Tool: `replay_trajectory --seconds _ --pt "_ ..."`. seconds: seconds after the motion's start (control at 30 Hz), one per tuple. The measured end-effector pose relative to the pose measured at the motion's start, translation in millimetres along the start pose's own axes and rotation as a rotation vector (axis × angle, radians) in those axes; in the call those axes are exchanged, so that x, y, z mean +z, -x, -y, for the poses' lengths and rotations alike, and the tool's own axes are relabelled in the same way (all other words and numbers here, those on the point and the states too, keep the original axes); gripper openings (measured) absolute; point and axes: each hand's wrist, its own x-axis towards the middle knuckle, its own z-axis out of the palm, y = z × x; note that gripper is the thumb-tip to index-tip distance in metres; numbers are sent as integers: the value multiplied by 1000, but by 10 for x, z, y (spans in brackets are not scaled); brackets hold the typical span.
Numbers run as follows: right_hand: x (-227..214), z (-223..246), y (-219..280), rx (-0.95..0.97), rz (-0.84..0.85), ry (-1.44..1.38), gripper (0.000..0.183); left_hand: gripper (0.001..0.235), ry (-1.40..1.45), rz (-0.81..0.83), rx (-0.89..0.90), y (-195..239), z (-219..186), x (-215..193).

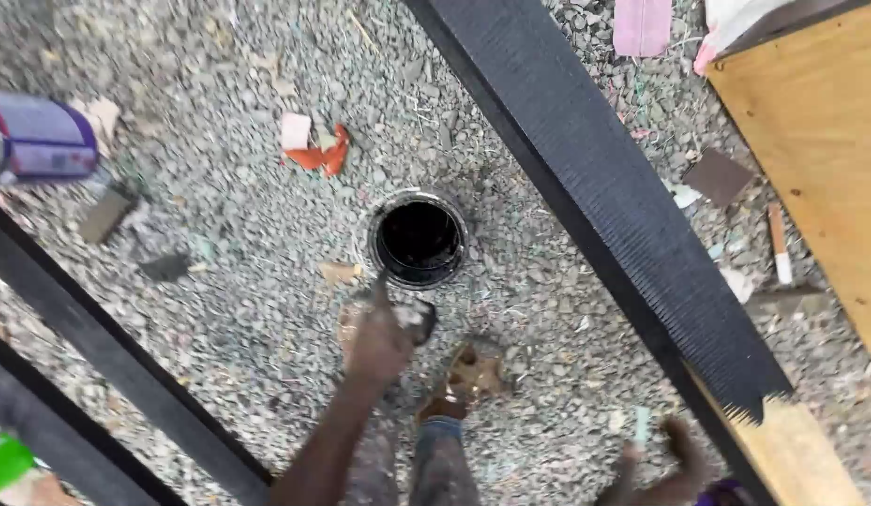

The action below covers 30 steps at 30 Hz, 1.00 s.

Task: The person paints a wooden frame black using a brush and a rag. They repeatedly dip the brush into a paint can and apply the paint to the frame's surface, occasionally using a rag to wipe or smooth the paint.

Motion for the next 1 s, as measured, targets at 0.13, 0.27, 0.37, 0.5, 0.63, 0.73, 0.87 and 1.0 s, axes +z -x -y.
replay_trajectory --seconds 0.13,0.27,0.37,0.5,0.63,0.73,0.87,1.0 --pt "932 539 767 306 256 -134 75 63 -367 -288 377 -696 108 -256" --pt "2030 -1004 997 1113 464 -386 55 52 -686 -180 310 -1478 -186 39" --pt "1203 517 946 527 432 -278 96 32 -811 -85 262 -2044 -233 252" --pt "872 172 477 655 163 -346 64 40 -722 -181 240 -2111 -162 300" --pt "231 -1411 691 528 111 -470 79 32 -188 58 125 -1761 -284 -92" --pt "-334 -1514 924 737 76 -400 79 33 15 214 3 -1287 -178 -336" --pt "-80 -1690 1189 603 38 -479 75 19 168 138 -180 -136 -826 -703" --pt "-316 -1207 1227 545 -82 -450 73 71 83 96 -364 71 -566 -374"
